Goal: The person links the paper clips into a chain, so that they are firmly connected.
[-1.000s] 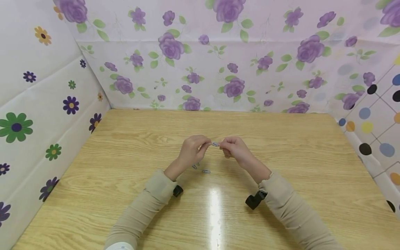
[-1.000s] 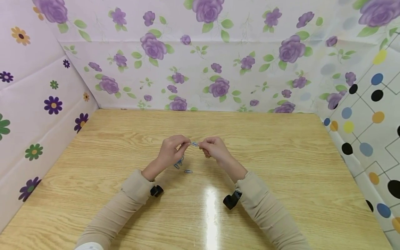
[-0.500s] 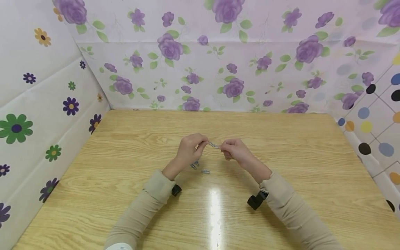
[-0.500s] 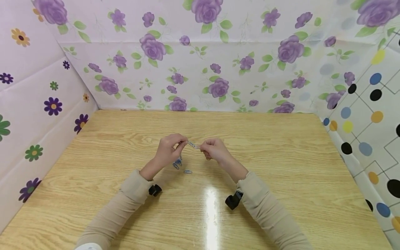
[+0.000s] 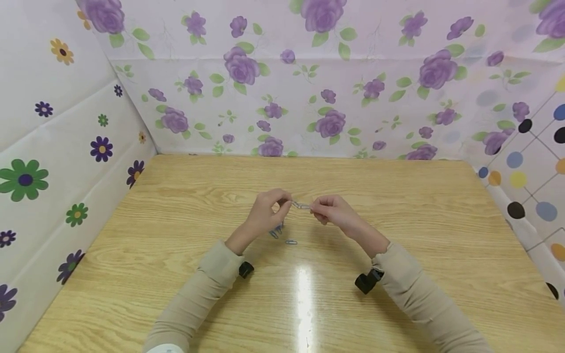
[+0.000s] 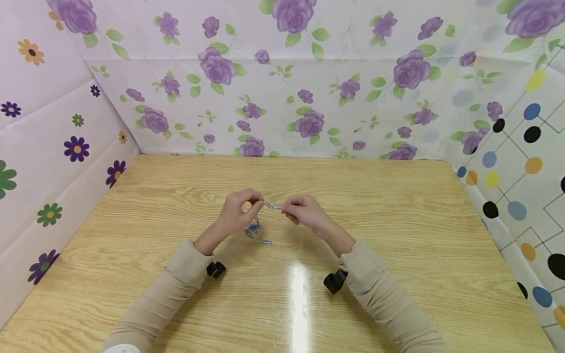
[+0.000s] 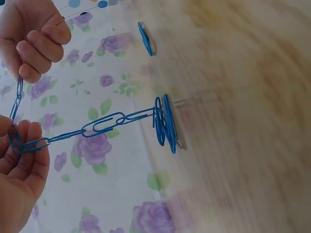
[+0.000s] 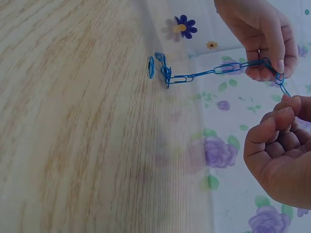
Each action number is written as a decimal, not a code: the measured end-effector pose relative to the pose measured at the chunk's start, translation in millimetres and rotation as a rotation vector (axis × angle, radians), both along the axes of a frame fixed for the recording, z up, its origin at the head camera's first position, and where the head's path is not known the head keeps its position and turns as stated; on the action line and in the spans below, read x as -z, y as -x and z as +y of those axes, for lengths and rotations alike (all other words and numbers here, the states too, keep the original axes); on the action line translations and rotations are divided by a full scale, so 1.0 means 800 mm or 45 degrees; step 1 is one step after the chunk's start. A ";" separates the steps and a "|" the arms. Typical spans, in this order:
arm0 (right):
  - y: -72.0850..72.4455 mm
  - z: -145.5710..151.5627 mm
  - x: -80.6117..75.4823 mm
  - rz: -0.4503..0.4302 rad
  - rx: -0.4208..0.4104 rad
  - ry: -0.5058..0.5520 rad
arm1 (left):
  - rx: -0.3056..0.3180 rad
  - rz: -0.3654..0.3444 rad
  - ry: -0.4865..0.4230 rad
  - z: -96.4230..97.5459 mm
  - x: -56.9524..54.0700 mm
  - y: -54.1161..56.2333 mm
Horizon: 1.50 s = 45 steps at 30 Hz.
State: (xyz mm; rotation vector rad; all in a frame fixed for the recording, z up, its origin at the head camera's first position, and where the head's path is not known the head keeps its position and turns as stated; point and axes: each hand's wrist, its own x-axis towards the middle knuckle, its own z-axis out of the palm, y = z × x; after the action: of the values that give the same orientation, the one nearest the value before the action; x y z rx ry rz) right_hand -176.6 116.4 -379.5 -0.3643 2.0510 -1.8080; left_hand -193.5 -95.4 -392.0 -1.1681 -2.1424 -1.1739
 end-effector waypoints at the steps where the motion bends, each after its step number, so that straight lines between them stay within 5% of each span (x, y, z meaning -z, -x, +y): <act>1: 0.000 0.000 -0.001 0.006 -0.003 -0.007 | 0.011 -0.041 0.000 0.000 0.000 0.000; 10: -0.001 -0.004 0.000 0.066 -0.012 -0.080 | 0.049 -0.346 0.071 0.006 -0.006 -0.006; 13: -0.002 -0.005 0.000 0.081 -0.016 -0.094 | 0.076 -0.431 0.101 0.009 -0.023 -0.017; 17: -0.002 -0.006 0.001 0.105 -0.016 -0.096 | 0.080 -0.490 0.121 0.011 -0.046 -0.032; 26: -0.001 -0.007 0.008 0.308 0.090 -0.212 | 0.059 -0.589 0.138 0.011 -0.047 -0.032; 35: -0.002 -0.006 0.010 0.491 0.116 -0.283 | 0.069 -0.530 0.135 0.009 -0.003 -0.003; 45: -0.002 0.000 0.011 0.430 0.112 -0.246 | 0.081 -0.343 0.157 0.011 0.002 0.002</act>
State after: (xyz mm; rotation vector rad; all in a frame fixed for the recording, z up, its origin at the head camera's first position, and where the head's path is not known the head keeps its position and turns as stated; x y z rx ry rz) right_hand -175.3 116.1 -388.2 -0.5630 2.4838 -1.6680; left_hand -195.0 -86.3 -393.4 -1.1961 -2.4236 -1.3071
